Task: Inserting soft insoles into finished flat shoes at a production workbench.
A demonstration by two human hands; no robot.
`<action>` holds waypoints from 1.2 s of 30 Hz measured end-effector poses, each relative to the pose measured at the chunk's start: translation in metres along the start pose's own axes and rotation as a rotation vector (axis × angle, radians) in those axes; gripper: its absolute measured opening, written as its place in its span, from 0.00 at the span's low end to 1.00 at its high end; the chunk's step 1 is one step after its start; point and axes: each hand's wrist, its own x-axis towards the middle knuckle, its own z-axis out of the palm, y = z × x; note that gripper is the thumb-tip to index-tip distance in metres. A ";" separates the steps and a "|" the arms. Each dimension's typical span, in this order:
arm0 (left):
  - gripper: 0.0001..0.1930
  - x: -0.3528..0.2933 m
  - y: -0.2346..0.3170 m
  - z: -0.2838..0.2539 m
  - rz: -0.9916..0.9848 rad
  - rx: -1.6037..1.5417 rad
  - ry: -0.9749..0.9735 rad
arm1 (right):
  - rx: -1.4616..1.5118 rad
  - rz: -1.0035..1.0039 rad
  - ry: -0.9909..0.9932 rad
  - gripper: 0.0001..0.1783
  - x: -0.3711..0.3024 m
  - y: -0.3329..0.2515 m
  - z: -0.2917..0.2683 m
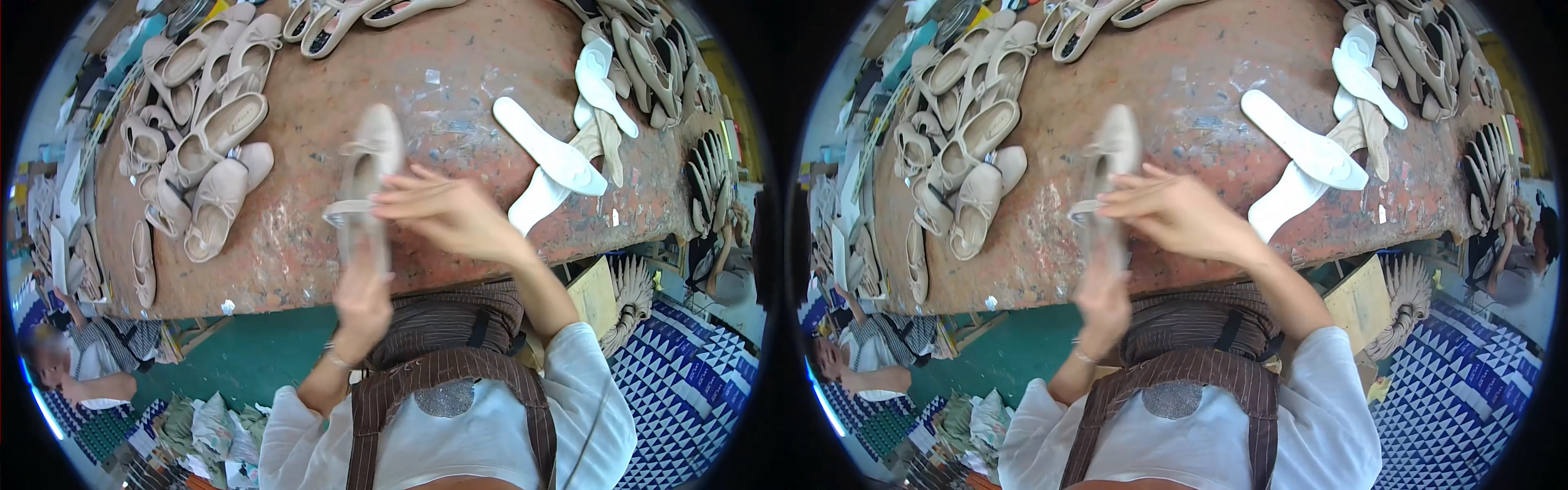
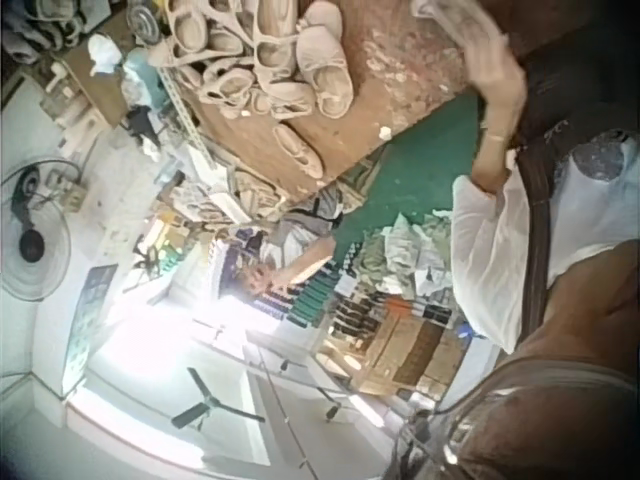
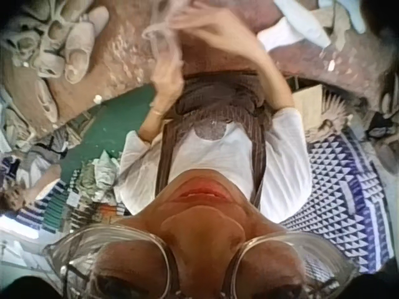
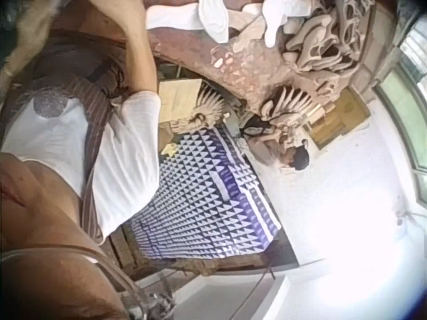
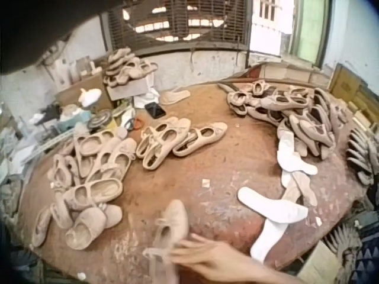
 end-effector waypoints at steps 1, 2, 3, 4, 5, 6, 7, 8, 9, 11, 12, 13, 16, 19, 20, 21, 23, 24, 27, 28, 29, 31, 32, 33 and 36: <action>0.06 0.009 -0.013 -0.029 0.006 0.057 0.022 | -0.033 0.055 0.137 0.21 -0.018 0.003 -0.027; 0.10 0.022 -0.027 -0.057 0.083 0.259 0.106 | 0.020 0.229 0.373 0.19 -0.037 0.006 -0.050; 0.10 0.039 -0.042 -0.086 0.093 0.306 0.173 | -0.181 0.335 0.605 0.19 -0.052 0.016 -0.069; 0.10 0.060 -0.055 -0.119 0.045 0.443 0.186 | -0.872 0.310 0.617 0.19 -0.060 0.033 -0.092; 0.09 0.085 -0.068 -0.144 0.041 0.459 0.330 | -1.037 0.485 0.524 0.21 -0.071 0.046 -0.101; 0.10 0.110 -0.075 -0.167 -0.085 0.569 0.377 | -1.240 0.577 0.526 0.23 -0.078 0.058 -0.109; 0.11 0.137 -0.080 -0.176 -0.031 0.806 0.500 | -1.183 0.680 0.400 0.26 -0.085 0.067 -0.112; 0.12 0.164 -0.081 -0.178 0.040 1.051 0.621 | -1.155 0.831 0.370 0.28 -0.090 0.075 -0.115; 0.14 0.188 -0.079 -0.172 0.068 0.899 0.596 | -1.088 0.784 0.403 0.29 -0.093 0.081 -0.118; 0.18 0.233 -0.081 -0.120 -0.014 0.295 0.560 | -1.029 0.774 0.452 0.27 -0.094 0.083 -0.124; 0.20 0.258 -0.085 -0.079 -0.054 -0.235 0.439 | -0.945 0.691 0.514 0.21 -0.094 0.081 -0.129; 0.23 0.290 -0.094 -0.048 -0.015 0.206 0.334 | -0.878 0.732 0.504 0.19 -0.093 0.075 -0.135; 0.21 0.367 -0.115 0.035 -0.082 0.399 0.100 | -0.633 0.738 0.768 0.14 -0.090 0.051 -0.160; 0.15 0.396 -0.121 0.058 -0.218 0.200 0.132 | 0.036 0.506 1.081 0.16 -0.086 0.020 -0.166; 0.13 0.394 -0.115 0.056 -0.275 0.097 0.145 | 0.239 0.378 1.152 0.20 -0.085 0.010 -0.162; 0.09 0.384 -0.105 0.051 -0.037 0.069 0.285 | 0.472 0.348 1.035 0.29 -0.087 -0.001 -0.157; 0.08 0.346 -0.081 0.028 0.086 -0.006 0.298 | 0.687 0.220 0.998 0.33 -0.083 -0.007 -0.136; 0.07 0.315 -0.068 0.016 0.069 -0.048 0.233 | 0.747 0.263 0.942 0.35 -0.083 -0.010 -0.127; 0.07 0.199 -0.028 -0.018 0.059 -0.113 0.063 | 0.926 0.218 0.876 0.39 -0.083 -0.010 -0.098; 0.08 0.161 -0.017 -0.025 0.017 -0.105 0.006 | 0.942 0.231 0.788 0.43 -0.085 -0.012 -0.088; 0.07 0.126 -0.009 -0.031 -0.023 -0.077 -0.078 | 0.970 0.241 0.745 0.46 -0.087 -0.014 -0.079; 0.06 0.072 -0.002 -0.033 0.006 -0.074 -0.179 | 0.821 0.333 0.667 0.45 -0.091 -0.021 -0.055; 0.05 0.052 -0.001 -0.030 0.008 -0.074 -0.275 | 0.770 0.341 0.629 0.44 -0.091 -0.024 -0.045; 0.05 0.035 0.000 -0.025 -0.013 -0.069 -0.292 | 0.596 0.387 0.536 0.41 -0.092 -0.030 -0.037; 0.06 0.000 0.001 -0.022 -0.036 -0.065 -0.246 | 0.047 0.386 0.474 0.39 -0.095 -0.044 -0.006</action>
